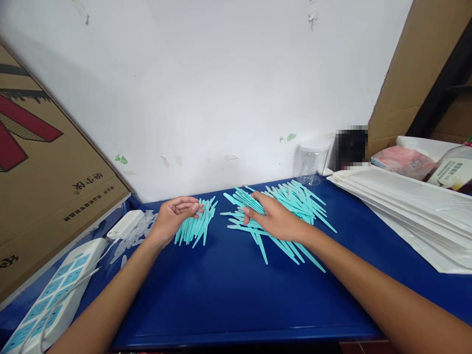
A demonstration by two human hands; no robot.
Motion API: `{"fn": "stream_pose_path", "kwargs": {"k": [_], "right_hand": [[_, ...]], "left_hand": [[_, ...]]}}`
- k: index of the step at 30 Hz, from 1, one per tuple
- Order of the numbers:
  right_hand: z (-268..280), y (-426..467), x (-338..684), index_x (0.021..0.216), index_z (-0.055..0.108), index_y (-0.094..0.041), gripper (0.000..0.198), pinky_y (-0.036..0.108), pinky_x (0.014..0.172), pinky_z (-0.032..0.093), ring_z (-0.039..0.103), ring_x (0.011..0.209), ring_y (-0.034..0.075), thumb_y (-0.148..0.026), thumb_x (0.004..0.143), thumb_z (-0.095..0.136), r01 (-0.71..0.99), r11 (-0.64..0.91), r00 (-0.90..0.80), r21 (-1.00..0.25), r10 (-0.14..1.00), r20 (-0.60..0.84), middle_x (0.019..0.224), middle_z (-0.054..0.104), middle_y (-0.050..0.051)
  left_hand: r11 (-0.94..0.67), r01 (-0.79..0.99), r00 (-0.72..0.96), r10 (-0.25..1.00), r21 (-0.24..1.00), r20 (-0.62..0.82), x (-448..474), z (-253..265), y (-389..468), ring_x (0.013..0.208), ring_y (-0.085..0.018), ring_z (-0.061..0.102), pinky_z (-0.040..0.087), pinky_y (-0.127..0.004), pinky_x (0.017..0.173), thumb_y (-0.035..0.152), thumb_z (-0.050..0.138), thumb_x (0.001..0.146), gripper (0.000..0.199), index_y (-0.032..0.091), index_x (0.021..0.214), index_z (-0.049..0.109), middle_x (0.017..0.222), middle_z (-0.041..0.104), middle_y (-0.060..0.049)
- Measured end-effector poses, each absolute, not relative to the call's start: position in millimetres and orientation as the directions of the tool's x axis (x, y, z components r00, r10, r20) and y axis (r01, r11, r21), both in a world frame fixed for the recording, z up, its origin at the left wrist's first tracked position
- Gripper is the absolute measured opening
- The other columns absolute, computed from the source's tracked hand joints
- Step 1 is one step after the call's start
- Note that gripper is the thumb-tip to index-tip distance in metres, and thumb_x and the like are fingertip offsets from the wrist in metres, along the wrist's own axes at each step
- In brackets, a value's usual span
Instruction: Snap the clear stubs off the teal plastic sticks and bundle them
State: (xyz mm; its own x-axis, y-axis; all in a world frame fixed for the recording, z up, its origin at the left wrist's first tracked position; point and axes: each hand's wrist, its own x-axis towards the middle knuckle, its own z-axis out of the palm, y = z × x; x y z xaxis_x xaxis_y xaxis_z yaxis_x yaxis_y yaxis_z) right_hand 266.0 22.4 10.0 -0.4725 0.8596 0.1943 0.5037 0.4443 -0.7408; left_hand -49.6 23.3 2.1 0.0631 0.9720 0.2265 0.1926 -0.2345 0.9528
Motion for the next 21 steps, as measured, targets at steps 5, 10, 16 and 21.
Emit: {"fn": "stream_pose_path", "kwargs": {"k": [5, 10, 16, 21], "right_hand": [[11.7, 14.4, 259.8, 0.104, 0.063, -0.023, 0.037, 0.032, 0.068, 0.050, 0.065, 0.078, 0.022, -0.057, 0.100, 0.050, 0.385, 0.424, -0.565, -0.820, 0.811, 0.154, 0.097, 0.075, 0.005], [11.4, 11.7, 256.6, 0.100, 0.063, -0.022, 0.036, 0.028, 0.053, 0.046, 0.060, 0.056, 0.015, -0.057, 0.098, 0.055, 0.327, 0.410, -0.605, -0.852, 0.783, 0.145, 0.094, 0.075, 0.003], [13.1, 10.4, 255.3, 0.089, 0.068, -0.020, 0.042, 0.026, 0.055, 0.045, 0.060, 0.056, 0.015, -0.060, 0.096, 0.056, 0.358, 0.438, -0.600, -0.825, 0.785, 0.156, 0.082, 0.071, 0.002], [5.9, 10.9, 254.1, 0.091, 0.073, -0.021, 0.043, 0.026, 0.056, 0.043, 0.058, 0.058, 0.015, -0.061, 0.096, 0.057, 0.375, 0.460, -0.580, -0.805, 0.794, 0.183, 0.074, 0.066, 0.001]], "left_hand": [[-0.177, 0.095, 0.059, 0.983, 0.980, 0.172, -26.5, -4.4, 13.3, 0.094, -0.028, 0.076, 0.060, -0.034, 0.072, 0.044, 0.082, 0.081, 0.034, 0.015, 0.095, 0.068, 0.091, 0.081, -0.012], [-0.166, 0.067, 0.021, 0.986, 0.984, 0.165, -20.1, -4.2, 9.1, 0.087, -0.027, 0.077, 0.059, -0.032, 0.067, 0.042, 0.084, 0.078, 0.033, 0.016, 0.093, 0.070, 0.093, 0.081, -0.012], [-0.167, 0.073, 0.009, 0.986, 0.983, 0.167, -16.3, -4.8, 6.1, 0.085, -0.027, 0.078, 0.060, -0.033, 0.066, 0.040, 0.086, 0.077, 0.031, 0.015, 0.090, 0.072, 0.091, 0.081, -0.012], [-0.155, 0.112, 0.051, 0.987, 0.982, 0.150, -4.6, -9.4, 0.8, 0.079, -0.027, 0.077, 0.060, -0.035, 0.066, 0.041, 0.087, 0.074, 0.031, 0.016, 0.085, 0.074, 0.081, 0.081, -0.011]]}}
